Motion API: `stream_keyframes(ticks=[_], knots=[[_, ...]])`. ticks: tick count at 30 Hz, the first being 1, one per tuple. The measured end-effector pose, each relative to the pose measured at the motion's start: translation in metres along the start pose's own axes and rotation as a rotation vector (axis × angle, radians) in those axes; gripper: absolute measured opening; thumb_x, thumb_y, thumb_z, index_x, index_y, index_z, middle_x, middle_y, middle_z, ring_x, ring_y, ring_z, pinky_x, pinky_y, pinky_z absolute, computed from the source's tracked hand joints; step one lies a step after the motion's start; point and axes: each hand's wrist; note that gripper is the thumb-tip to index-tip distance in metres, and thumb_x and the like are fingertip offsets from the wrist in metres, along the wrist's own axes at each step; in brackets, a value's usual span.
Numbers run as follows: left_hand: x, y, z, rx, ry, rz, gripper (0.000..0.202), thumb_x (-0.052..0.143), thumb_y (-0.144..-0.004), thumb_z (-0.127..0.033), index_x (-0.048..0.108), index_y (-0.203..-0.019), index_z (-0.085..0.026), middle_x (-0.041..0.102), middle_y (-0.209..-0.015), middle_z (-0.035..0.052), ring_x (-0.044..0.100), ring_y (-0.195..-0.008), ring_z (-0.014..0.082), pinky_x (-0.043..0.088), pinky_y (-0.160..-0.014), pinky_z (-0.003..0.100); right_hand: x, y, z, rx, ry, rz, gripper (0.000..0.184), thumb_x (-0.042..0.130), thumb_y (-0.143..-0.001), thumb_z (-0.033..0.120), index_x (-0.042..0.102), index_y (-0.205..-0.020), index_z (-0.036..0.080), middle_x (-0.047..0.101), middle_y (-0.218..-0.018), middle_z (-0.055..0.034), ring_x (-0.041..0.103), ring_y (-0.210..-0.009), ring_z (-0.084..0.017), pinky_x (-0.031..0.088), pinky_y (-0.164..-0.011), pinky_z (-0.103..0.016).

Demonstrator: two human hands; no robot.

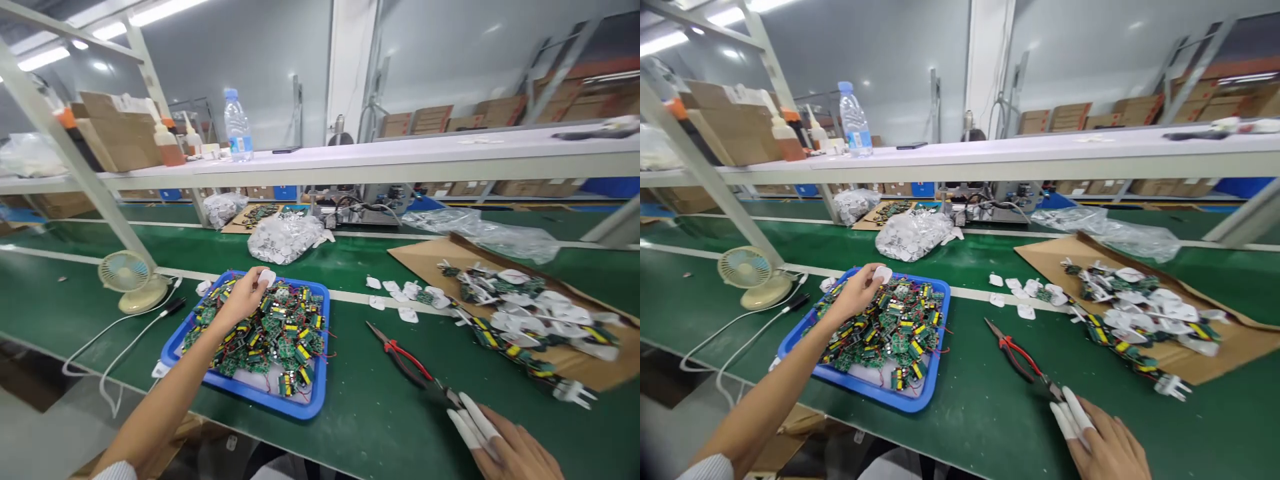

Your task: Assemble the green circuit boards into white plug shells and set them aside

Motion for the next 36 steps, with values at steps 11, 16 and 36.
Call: stream_keyframes(ticks=[11, 16, 36], knots=[[0.140, -0.059, -0.081, 0.449, -0.196, 0.549, 0.029, 0.051, -0.094, -0.019, 0.072, -0.113, -0.020, 0.061, -0.125, 0.0115, 0.069, -0.096, 0.0241, 0.054, -0.090, 0.036, -0.026, 0.016, -0.027, 0.052, 0.231, 0.186, 0.035, 0.046, -0.088, 0.044, 0.074, -0.099, 0.025, 0.058, -0.144, -0.0108, 0.055, -0.130, -0.032, 0.043, -0.104, -0.049], [0.227, -0.077, -0.106, 0.504, -0.310, 0.709, 0.032, 0.055, -0.091, -0.016, 0.069, -0.119, -0.020, 0.050, -0.137, 0.0142, 0.070, -0.096, 0.0263, 0.054, -0.093, 0.040, -0.026, 0.019, -0.022, 0.092, 0.208, 0.098, 0.039, 0.048, -0.087, 0.038, 0.071, -0.115, 0.023, 0.061, -0.139, -0.0116, 0.058, -0.127, -0.030, 0.044, -0.105, -0.046], [0.392, -0.145, -0.147, 0.486, -0.494, 0.922, 0.102, 0.058, -0.081, -0.075, 0.024, -0.160, -0.020, 0.024, -0.167, 0.0162, 0.016, -0.153, 0.0418, 0.018, -0.120, 0.061, -0.032, 0.019, -0.020, 0.040, 0.284, -0.014, 0.042, 0.058, -0.091, 0.040, 0.064, -0.130, 0.027, 0.063, -0.137, -0.0103, 0.062, -0.123, -0.029, 0.050, -0.100, -0.046]])
Point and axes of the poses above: each hand's wrist, its own y-axis away from the middle knuckle, its own x-axis out of the palm, z = x × y
